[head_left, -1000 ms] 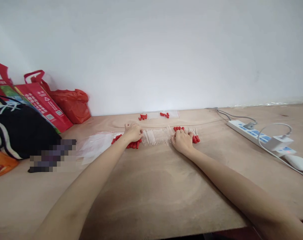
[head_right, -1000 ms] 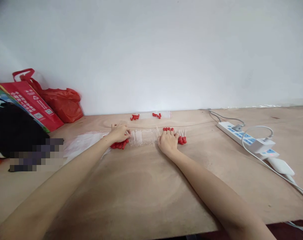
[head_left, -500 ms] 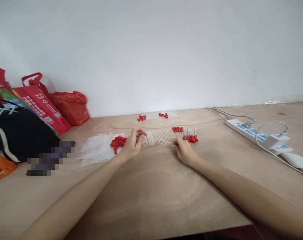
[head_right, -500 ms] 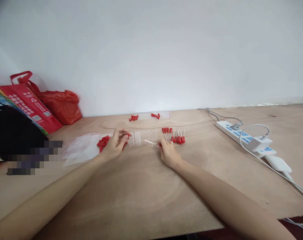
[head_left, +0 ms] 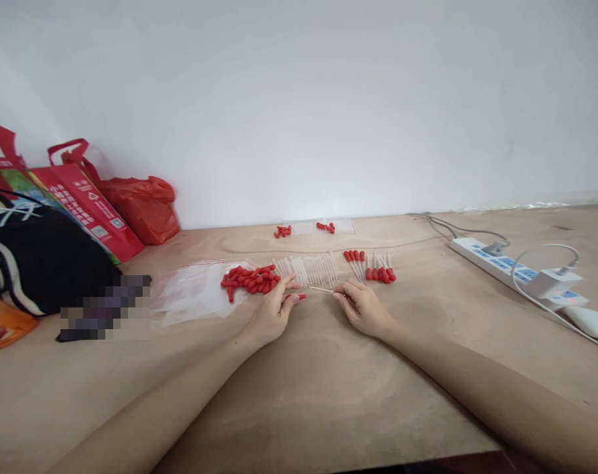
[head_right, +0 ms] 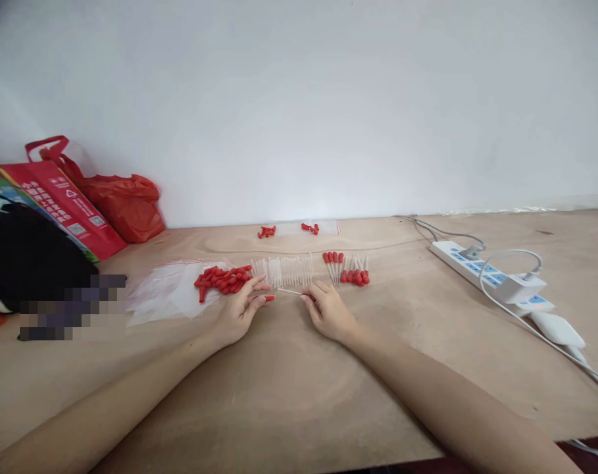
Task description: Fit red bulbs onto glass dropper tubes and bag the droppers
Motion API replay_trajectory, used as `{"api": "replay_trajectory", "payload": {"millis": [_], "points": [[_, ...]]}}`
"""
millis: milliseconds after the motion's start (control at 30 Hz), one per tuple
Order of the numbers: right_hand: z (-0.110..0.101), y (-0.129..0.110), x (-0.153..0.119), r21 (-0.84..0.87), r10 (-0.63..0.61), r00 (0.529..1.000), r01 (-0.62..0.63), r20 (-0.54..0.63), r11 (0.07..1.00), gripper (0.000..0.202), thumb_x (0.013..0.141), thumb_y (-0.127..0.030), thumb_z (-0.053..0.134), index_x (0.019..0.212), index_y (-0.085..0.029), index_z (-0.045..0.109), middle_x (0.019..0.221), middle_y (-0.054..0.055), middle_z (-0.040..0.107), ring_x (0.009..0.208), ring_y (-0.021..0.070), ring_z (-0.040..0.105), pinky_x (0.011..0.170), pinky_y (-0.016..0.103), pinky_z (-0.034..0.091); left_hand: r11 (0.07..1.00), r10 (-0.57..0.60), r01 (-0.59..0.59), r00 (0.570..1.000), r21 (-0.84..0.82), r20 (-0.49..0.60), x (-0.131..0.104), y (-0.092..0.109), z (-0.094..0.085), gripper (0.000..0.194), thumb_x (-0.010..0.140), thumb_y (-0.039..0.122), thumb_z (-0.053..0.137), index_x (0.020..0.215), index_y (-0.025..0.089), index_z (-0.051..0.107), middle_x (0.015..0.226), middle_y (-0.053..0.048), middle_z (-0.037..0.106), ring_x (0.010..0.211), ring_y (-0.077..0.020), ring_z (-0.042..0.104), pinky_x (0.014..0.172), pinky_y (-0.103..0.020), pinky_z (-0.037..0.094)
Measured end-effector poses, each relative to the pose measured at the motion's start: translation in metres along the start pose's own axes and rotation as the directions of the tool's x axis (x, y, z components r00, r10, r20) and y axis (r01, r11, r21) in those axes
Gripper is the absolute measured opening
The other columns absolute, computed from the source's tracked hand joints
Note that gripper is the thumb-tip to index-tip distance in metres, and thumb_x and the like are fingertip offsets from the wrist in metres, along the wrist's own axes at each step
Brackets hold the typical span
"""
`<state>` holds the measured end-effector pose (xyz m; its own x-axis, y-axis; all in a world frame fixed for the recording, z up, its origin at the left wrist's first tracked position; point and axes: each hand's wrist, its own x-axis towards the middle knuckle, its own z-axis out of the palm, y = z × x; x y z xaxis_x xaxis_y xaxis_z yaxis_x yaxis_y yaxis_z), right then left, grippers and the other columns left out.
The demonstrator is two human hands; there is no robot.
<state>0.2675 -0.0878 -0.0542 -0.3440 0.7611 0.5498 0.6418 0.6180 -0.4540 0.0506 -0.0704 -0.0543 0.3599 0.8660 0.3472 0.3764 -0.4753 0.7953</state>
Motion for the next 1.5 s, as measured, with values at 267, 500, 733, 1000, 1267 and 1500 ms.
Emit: {"api": "replay_trajectory", "payload": {"millis": [267,500,733,1000,1267,1500], "points": [[0.004,-0.001,-0.001,0.009,-0.055,0.998,0.054,0.037,0.998,0.013,0.084,-0.02,0.038,0.081,-0.017,0.05,0.075,0.004,0.055,0.071,0.0141,0.05,0.065,0.027,0.035,1.0,-0.002,0.004,0.999,-0.029,0.055,0.001,0.008,0.0,0.032,0.086,0.037,0.036,0.096,0.014,0.056,0.096,-0.008,0.063,0.09,-0.0203,0.061,0.08,-0.035,0.051],[0.006,-0.002,-0.001,-0.025,-0.082,0.993,0.084,0.086,0.996,0.015,0.086,-0.021,0.037,0.086,-0.018,0.052,0.076,0.003,0.057,0.07,0.0132,0.051,0.066,0.027,0.032,0.999,-0.024,0.026,0.995,-0.028,0.096,-0.001,0.014,0.001,0.023,0.084,0.034,0.042,0.089,0.015,0.055,0.08,-0.005,0.065,0.073,-0.0166,0.064,0.07,-0.03,0.053],[0.0,0.004,0.001,-0.071,-0.148,0.973,0.162,0.175,0.984,0.018,0.085,-0.023,0.039,0.086,-0.018,0.056,0.077,0.003,0.059,0.069,0.0118,0.051,0.068,0.027,0.026,0.996,0.028,-0.035,0.995,0.078,0.091,-0.005,0.016,0.002,0.019,0.083,0.027,0.042,0.082,0.015,0.057,0.065,-0.001,0.061,0.06,-0.0121,0.06,0.057,-0.023,0.05],[-0.007,0.004,0.004,-0.229,-0.187,0.954,0.241,0.235,0.943,0.02,0.083,-0.021,0.039,0.083,-0.019,0.059,0.075,0.002,0.059,0.062,0.0113,0.046,0.067,0.03,0.02,0.904,0.19,-0.24,0.967,0.354,0.17,-0.008,0.021,0.0,0.017,0.082,0.025,0.044,0.079,0.018,0.059,0.07,-0.002,0.062,0.063,-0.0135,0.056,0.062,-0.024,0.043],[-0.003,-0.006,0.0,-0.188,-0.196,0.957,0.237,0.215,0.953,0.021,0.083,-0.02,0.037,0.082,-0.018,0.059,0.069,0.001,0.059,0.058,0.01,0.044,0.063,0.029,0.018,0.867,0.243,-0.314,0.944,0.386,0.223,-0.009,0.021,0.001,0.021,0.084,0.027,0.039,0.081,0.017,0.057,0.069,-0.003,0.058,0.061,-0.0132,0.052,0.06,-0.024,0.041],[-0.001,-0.011,0.004,-0.196,-0.183,0.948,0.237,0.261,0.951,0.021,0.083,-0.02,0.037,0.074,-0.017,0.056,0.069,0.002,0.06,0.057,0.0102,0.044,0.063,0.029,0.018,0.848,0.275,-0.366,0.922,0.383,0.271,-0.01,0.02,0.001,0.023,0.085,0.026,0.036,0.081,0.015,0.056,0.069,-0.004,0.057,0.062,-0.0134,0.053,0.059,-0.023,0.041]]}}
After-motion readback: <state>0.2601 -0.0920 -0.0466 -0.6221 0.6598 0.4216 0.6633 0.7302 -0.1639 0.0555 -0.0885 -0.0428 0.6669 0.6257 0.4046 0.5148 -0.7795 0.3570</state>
